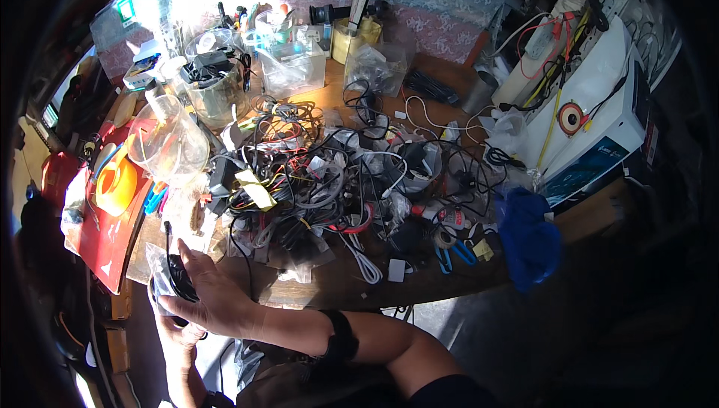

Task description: The person sorts through a large pile of tangled wires and electronic accessories on a cluttered workbench. They untangle cables, separate them into smaller bundles, and place some into a clear plastic container. The person also briefly walks to a glass display counter to place an item inside before returning to the workbench.

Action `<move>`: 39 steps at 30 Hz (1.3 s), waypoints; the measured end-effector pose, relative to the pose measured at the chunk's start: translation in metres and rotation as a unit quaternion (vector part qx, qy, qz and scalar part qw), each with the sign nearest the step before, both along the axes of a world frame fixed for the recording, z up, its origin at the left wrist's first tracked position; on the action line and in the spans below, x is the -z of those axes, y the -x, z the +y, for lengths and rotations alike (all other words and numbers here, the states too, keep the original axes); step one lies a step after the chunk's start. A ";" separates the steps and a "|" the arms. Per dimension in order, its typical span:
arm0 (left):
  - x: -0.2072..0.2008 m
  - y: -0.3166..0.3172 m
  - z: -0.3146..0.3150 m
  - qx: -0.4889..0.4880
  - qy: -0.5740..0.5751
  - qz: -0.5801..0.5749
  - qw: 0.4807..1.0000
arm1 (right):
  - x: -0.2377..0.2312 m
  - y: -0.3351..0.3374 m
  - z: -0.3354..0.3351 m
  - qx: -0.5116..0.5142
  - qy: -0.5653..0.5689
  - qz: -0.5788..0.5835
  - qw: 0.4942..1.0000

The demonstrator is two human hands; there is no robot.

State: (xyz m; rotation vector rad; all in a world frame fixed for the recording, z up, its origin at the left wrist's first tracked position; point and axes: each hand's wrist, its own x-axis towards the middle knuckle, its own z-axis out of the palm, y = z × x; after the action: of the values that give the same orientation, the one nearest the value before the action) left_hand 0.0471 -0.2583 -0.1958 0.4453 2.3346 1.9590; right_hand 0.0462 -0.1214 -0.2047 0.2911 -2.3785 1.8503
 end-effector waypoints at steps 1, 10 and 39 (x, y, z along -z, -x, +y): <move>0.004 -0.001 -0.002 -0.002 -0.009 -0.011 1.000 | -0.009 -0.006 0.000 -0.007 -0.058 -0.021 0.998; 0.021 0.011 -0.009 0.019 -0.100 -0.124 0.987 | -0.072 -0.026 -0.003 -0.115 -0.242 -0.084 0.960; -0.146 0.104 -0.161 -0.097 -0.339 -0.335 0.874 | -0.240 0.133 -0.079 -0.258 -0.048 0.066 0.963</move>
State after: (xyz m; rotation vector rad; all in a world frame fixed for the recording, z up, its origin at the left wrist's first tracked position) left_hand -0.0570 -0.4197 -0.0501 -0.4242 1.2799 2.4542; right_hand -0.0865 -0.2000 0.0351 1.1006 -2.4607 1.8181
